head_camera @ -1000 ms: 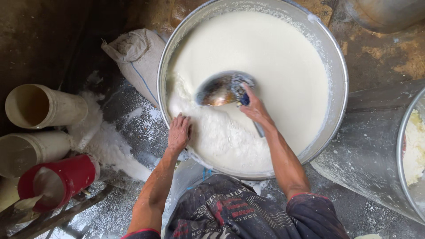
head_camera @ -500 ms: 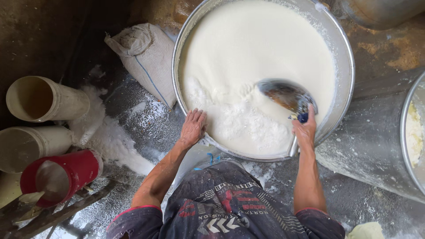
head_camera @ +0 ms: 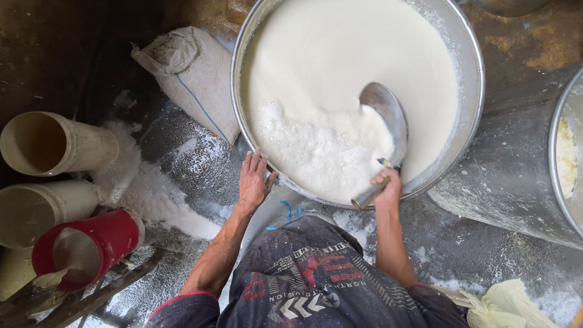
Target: The person uses a large ladle to stir a thick white mixture in a large metal tub. They repeatedly scoop the mixture and transfer it between two different tubs. The person also moves a red bucket and a woven basket containing grains on the floor.
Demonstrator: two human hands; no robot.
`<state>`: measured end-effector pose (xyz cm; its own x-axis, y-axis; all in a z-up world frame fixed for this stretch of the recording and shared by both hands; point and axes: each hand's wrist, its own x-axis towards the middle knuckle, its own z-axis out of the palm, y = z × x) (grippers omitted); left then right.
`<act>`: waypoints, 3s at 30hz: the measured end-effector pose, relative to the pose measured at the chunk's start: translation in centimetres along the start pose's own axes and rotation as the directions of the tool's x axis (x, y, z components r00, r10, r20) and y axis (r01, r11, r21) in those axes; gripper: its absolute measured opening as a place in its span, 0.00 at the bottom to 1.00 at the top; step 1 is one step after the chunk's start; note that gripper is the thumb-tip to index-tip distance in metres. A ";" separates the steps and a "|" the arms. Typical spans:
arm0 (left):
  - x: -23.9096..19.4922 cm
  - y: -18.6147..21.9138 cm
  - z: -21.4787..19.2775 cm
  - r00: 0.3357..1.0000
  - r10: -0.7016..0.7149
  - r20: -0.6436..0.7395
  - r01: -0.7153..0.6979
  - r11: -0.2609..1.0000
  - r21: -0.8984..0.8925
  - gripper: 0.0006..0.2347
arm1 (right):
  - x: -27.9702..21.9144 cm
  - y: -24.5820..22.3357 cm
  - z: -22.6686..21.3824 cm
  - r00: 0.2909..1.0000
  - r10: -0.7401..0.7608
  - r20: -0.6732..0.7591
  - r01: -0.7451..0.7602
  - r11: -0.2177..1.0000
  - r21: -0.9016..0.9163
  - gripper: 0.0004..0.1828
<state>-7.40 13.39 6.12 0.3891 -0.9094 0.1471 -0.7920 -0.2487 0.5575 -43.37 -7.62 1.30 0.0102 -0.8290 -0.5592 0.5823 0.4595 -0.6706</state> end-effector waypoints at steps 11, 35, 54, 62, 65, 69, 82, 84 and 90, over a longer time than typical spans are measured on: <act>0.5 1.6 0.4 0.975 -0.208 0.073 0.204 0.977 0.053 0.32 | 13.1 5.5 12.0 0.951 0.184 0.250 -0.203 0.978 0.053 0.05; 2.6 3.9 1.5 0.869 -0.470 0.153 0.437 0.875 0.207 0.33 | 8.6 1.3 25.0 0.755 0.250 0.607 0.544 0.279 -0.792 0.50; 2.4 1.7 -0.9 0.924 -0.234 0.303 0.133 0.938 0.320 0.30 | -1.4 -8.2 6.3 0.931 -0.270 0.246 0.345 0.429 -0.835 0.50; 2.5 1.2 -1.5 0.924 -0.177 0.340 0.077 0.954 0.288 0.31 | -6.9 -5.5 2.6 0.960 -0.175 -0.219 0.071 0.907 -0.415 0.56; 2.8 1.1 -1.4 0.921 -0.176 0.348 0.073 0.954 0.290 0.31 | -6.9 -3.0 2.1 0.972 -0.125 -0.198 0.084 0.975 -0.204 0.50; 3.0 1.4 -1.2 0.909 -0.204 0.364 0.091 0.948 0.306 0.31 | -3.6 0.2 2.5 0.990 0.005 -0.139 -0.011 0.999 -0.049 0.16; 3.7 2.0 0.6 0.917 -0.290 0.273 0.178 0.911 0.372 0.26 | 9.2 6.4 15.9 0.958 0.195 0.210 -0.198 0.980 -0.006 0.08; 3.8 2.2 1.1 0.904 -0.332 0.268 0.216 0.897 0.385 0.26 | 9.1 5.9 19.1 0.958 0.166 0.233 -0.152 0.985 -0.077 0.12; 4.3 3.0 1.9 0.874 -0.419 0.247 0.292 0.859 0.421 0.26 | 8.0 3.9 26.9 0.902 0.190 0.387 -0.073 0.952 -0.298 0.32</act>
<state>-9.03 8.10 6.88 0.5554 -0.7729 -0.3068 -0.7643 -0.6199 0.1778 -19.11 -21.04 7.30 0.4341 -0.7840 -0.4438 0.3110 0.5928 -0.7429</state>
